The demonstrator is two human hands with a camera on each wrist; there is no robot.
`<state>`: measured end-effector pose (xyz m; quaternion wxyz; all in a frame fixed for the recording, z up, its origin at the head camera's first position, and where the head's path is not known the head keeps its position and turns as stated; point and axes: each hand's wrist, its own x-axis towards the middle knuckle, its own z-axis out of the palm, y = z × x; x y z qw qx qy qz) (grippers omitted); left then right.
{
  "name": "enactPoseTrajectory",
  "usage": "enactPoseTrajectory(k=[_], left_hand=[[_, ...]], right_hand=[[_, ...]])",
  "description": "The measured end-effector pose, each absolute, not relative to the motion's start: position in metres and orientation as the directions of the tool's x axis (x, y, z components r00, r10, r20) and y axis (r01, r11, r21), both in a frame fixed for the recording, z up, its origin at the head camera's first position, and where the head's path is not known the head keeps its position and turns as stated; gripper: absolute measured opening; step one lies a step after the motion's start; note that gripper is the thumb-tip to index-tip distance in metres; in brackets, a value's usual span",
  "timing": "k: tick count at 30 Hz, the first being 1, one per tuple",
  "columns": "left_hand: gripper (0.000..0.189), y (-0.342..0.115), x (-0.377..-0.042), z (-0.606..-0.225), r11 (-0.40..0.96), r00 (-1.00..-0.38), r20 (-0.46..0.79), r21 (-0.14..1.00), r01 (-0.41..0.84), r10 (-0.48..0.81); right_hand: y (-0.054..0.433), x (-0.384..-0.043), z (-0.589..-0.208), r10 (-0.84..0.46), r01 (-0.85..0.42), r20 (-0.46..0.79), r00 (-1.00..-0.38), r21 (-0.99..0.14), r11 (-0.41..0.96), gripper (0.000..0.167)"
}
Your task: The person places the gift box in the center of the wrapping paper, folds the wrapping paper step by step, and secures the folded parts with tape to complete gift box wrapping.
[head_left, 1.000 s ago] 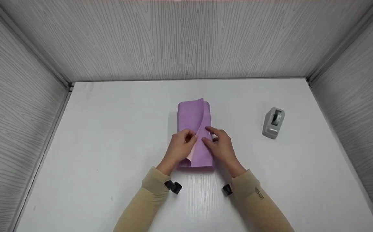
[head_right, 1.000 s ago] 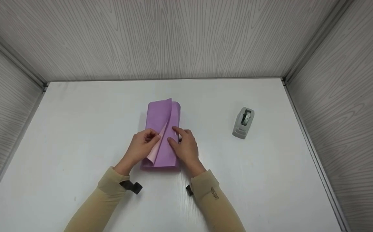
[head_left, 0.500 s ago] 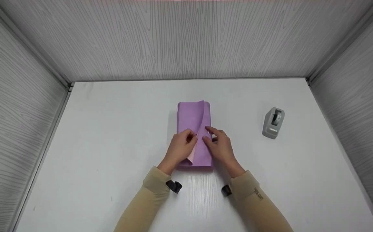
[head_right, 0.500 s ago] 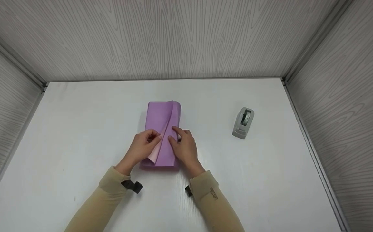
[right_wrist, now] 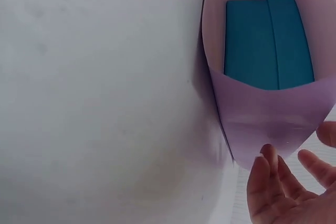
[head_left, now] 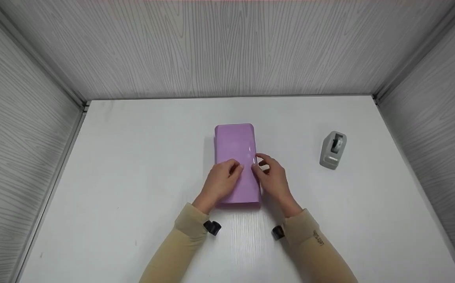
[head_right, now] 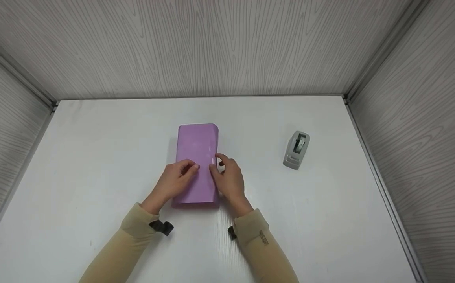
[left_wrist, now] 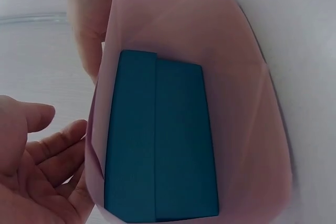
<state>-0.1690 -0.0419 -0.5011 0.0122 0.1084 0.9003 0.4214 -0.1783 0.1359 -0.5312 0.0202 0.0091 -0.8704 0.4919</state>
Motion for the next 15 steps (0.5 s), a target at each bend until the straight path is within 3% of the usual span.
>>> enactPoseTrajectory(k=[9,15], left_hand=[[0.016,-0.045,-0.166,-0.501,0.604,-0.968,0.073,0.769,0.207,0.239],[0.01,-0.055,-0.162,-0.503,0.544,-0.961,0.194,0.794,0.272,0.198]], right_hand=[[0.134,-0.176,-0.525,-0.015,-0.015,0.008,-1.0,-0.814,0.581,0.051],[0.133,-0.176,-0.523,-0.012,-0.003,-0.006,-1.0,-0.804,0.595,0.051]])
